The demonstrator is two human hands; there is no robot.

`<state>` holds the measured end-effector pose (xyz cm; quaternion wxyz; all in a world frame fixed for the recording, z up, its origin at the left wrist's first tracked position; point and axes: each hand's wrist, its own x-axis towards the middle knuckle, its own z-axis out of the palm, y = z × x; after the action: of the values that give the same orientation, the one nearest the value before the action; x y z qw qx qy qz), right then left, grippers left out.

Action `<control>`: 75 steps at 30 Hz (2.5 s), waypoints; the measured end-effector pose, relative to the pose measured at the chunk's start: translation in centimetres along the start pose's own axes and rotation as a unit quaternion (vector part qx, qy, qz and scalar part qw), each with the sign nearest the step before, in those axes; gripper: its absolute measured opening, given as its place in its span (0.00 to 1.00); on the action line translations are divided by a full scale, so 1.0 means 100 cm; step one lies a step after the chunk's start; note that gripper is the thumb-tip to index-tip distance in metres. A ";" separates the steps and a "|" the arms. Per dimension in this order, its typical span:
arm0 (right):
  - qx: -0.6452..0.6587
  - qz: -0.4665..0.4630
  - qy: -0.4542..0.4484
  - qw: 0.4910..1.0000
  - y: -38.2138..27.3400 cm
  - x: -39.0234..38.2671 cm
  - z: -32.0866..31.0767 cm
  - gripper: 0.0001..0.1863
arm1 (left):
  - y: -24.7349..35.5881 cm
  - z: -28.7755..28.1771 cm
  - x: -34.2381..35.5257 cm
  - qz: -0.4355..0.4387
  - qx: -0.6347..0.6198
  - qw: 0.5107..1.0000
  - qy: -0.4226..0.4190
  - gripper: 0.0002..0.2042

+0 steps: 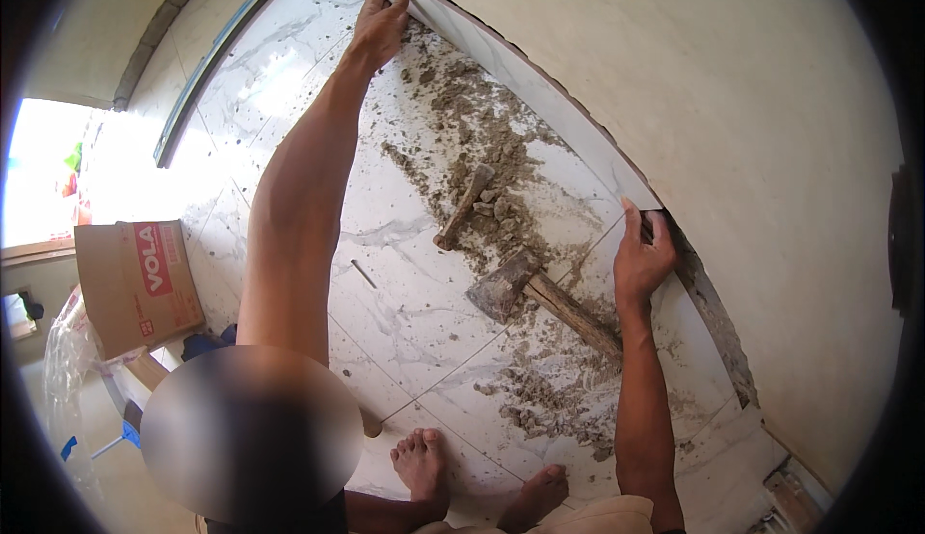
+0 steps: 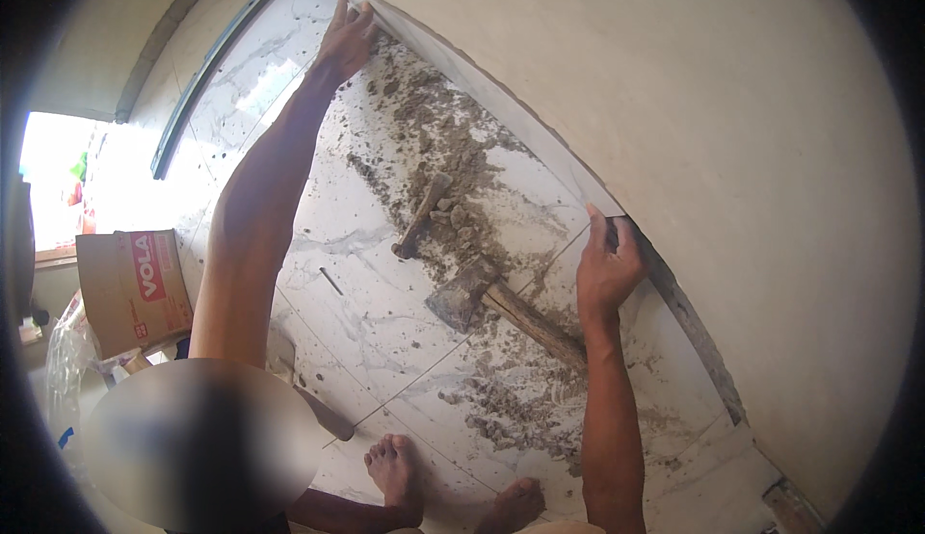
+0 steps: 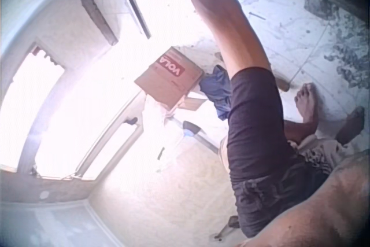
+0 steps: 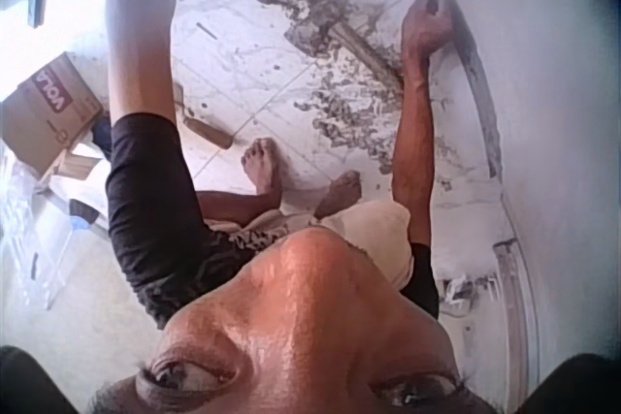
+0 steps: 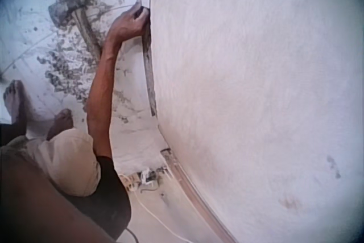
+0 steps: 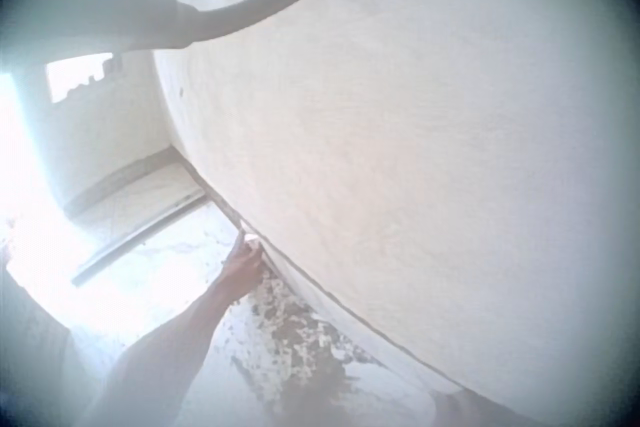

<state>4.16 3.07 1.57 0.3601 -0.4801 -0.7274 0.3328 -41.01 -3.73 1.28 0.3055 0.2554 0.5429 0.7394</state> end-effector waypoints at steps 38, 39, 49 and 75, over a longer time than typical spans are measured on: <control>0.019 0.050 -0.058 0.997 0.007 -0.025 -0.044 0.14 | -0.018 -0.011 0.003 0.007 0.138 0.987 0.083 0.39; 0.004 0.059 -0.063 0.996 0.010 -0.029 -0.052 0.14 | -0.016 -0.006 -0.004 -0.007 0.160 0.984 0.074 0.38; -0.026 0.138 -0.040 0.989 0.026 -0.093 -0.186 0.16 | 0.022 0.092 -0.131 -0.030 0.206 0.976 0.068 0.35; -0.446 0.351 -0.044 0.822 0.191 -0.300 -0.536 0.33 | -0.025 0.404 -0.502 -0.259 0.512 0.800 -0.176 0.31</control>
<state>66.48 -11.59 7.41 -0.0669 -0.7962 -0.5935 0.0969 22.37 -13.69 7.87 0.4006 0.3503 0.8253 0.1888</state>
